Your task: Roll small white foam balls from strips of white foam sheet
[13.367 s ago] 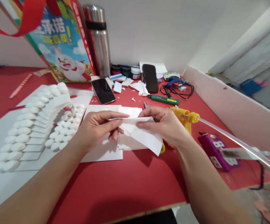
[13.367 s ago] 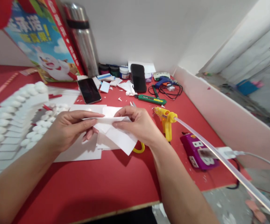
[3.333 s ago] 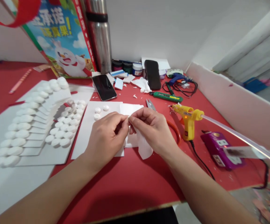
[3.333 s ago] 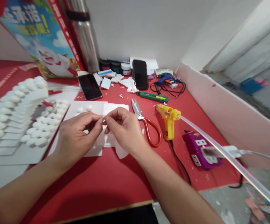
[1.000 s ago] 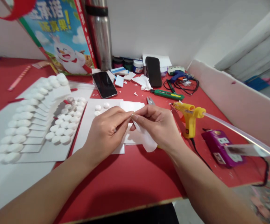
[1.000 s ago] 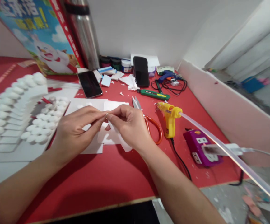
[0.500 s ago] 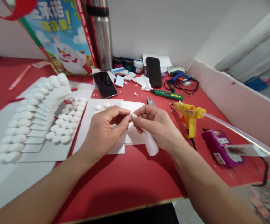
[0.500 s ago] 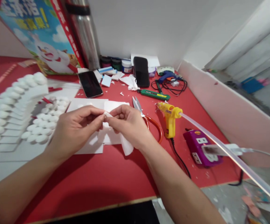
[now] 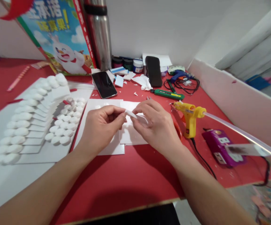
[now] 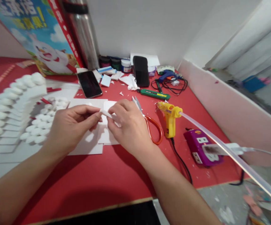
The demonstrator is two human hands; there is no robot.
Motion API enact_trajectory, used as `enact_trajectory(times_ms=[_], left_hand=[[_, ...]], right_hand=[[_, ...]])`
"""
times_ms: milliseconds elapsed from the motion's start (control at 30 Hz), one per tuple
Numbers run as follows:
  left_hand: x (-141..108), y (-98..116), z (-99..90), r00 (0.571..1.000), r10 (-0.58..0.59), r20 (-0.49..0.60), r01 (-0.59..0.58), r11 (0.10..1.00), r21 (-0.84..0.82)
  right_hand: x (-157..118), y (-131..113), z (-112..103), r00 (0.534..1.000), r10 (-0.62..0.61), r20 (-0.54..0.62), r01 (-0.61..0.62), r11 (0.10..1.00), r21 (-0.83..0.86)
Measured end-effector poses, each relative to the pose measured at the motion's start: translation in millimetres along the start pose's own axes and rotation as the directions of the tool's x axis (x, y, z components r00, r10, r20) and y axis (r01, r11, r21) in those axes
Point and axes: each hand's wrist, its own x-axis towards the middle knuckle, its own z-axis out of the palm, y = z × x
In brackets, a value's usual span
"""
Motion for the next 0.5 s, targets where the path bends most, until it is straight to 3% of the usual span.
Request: enact_trajectory(times_ms=[100,233,400,433,500], left_hand=[[1.0,3.7,-0.4,0.999,-0.044,0.010,0.044,0.998,-0.042],[-0.3,6.2,1.0,0.998,-0.051,0.023,0.052,0.997,-0.065],[-0.2,8.0,-0.1,0.999,-0.031,0.015,0.032,0.997,-0.070],[0.4,8.4,-0.6,1.000,-0.020,0.017,0.022,0.997,-0.072],[1.6,8.6,-1.5,1.000,-0.006,0.025,0.008,0.997,-0.081]], right_hand=[[1.6,-0.6,-1.2,0.988,0.142,0.068,-0.152,0.973,0.174],[0.2,-5.5,-0.5,0.899,0.365,0.241,-0.437,0.772,0.462],[-2.7,-8.7,2.7,0.936,0.342,0.088,-0.352,0.895,0.274],[-1.8,-8.5,2.3,0.924,0.362,0.125,-0.382,0.856,0.347],[1.7,-7.6,-0.1,0.850,0.434,0.299,-0.523,0.623,0.581]])
